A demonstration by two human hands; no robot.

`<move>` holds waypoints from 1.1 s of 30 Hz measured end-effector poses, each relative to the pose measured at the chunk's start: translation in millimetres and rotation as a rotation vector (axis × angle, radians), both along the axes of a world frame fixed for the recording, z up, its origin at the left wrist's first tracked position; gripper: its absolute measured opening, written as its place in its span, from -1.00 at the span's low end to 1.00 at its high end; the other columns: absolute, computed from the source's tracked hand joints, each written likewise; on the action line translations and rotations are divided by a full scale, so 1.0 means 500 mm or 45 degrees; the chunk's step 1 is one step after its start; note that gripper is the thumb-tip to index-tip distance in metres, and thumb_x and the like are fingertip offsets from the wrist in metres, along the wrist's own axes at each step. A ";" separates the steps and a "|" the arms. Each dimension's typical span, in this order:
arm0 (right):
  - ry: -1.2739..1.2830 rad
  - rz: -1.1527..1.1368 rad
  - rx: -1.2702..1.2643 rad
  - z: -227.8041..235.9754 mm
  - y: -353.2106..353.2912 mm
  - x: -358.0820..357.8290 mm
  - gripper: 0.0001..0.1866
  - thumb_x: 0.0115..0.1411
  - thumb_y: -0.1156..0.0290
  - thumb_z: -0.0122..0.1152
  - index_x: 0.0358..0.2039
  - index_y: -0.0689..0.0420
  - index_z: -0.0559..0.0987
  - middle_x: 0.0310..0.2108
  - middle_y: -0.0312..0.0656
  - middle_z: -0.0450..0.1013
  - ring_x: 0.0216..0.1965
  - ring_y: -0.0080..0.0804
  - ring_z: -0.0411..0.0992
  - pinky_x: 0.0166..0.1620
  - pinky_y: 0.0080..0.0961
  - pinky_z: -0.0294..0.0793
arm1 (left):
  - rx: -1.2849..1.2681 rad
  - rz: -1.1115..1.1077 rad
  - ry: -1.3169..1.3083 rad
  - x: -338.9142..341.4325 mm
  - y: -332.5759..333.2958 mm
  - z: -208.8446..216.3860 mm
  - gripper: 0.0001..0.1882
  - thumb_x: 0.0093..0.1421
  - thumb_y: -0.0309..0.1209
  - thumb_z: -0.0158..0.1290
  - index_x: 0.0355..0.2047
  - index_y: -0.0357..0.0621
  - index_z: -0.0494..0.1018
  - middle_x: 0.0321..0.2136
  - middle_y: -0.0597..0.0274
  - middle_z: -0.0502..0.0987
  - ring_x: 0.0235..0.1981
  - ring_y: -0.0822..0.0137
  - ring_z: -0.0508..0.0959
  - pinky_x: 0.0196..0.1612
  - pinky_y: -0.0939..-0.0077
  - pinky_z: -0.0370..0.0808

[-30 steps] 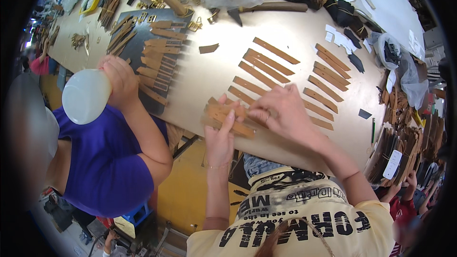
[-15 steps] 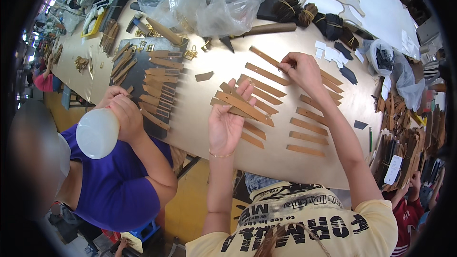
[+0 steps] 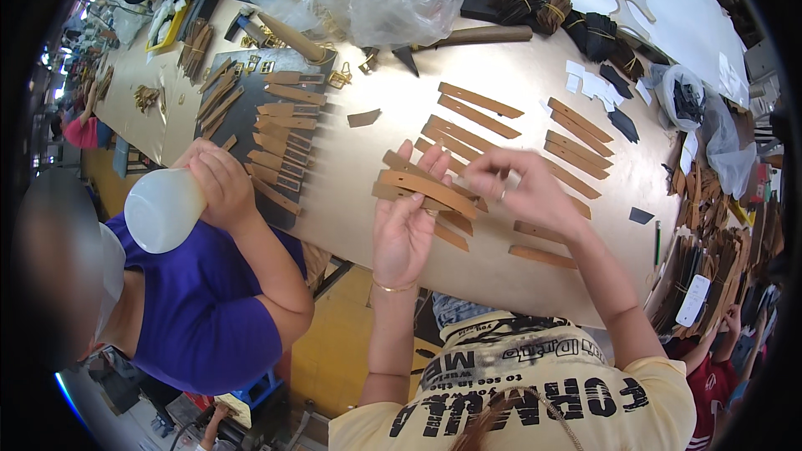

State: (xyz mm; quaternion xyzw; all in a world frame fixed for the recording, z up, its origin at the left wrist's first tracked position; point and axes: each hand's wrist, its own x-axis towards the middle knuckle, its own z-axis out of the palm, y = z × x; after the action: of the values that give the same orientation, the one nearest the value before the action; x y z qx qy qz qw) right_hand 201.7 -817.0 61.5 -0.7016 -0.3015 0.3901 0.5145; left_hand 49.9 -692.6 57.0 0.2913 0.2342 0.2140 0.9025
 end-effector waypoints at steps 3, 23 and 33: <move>-0.085 0.011 0.157 0.005 0.003 -0.062 -0.77 0.17 0.27 0.38 -0.26 0.14 0.67 -0.46 -0.24 0.56 -0.40 -0.50 0.46 -0.27 -0.50 0.41 | 0.107 0.083 0.055 -0.015 -0.010 -0.006 -0.38 0.30 -0.67 -0.27 0.38 -0.33 -0.05 0.27 -0.25 0.21 0.31 0.01 0.27 0.36 0.19 0.29; -1.216 0.108 -0.150 -0.125 -0.011 -0.261 -0.82 0.17 0.13 0.30 -0.39 -0.06 0.61 -0.50 -0.38 0.46 -0.40 -0.40 0.41 -0.23 -0.36 0.22 | 0.107 0.797 0.332 -0.306 0.038 -0.099 -0.53 0.35 -0.66 -0.16 0.27 -0.39 0.16 0.10 -0.16 0.40 0.15 0.10 0.45 0.25 0.24 0.45; -0.757 0.096 0.264 -0.027 -0.008 -0.208 -0.69 0.07 0.12 0.40 -0.25 0.00 0.62 -0.30 -0.33 0.50 -0.19 -0.35 0.43 -0.16 -0.39 0.29 | -0.028 0.355 0.092 -0.153 -0.037 -0.038 -0.46 0.34 -0.59 -0.21 0.32 -0.41 0.05 0.17 -0.18 0.33 0.20 0.07 0.40 0.29 0.21 0.39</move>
State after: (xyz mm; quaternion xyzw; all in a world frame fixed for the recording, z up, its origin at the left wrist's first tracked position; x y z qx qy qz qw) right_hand 97.5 -821.2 48.3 -0.7169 -0.5027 0.1540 0.4579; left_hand -26.8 -711.3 38.1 0.2537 0.3070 0.3242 0.8580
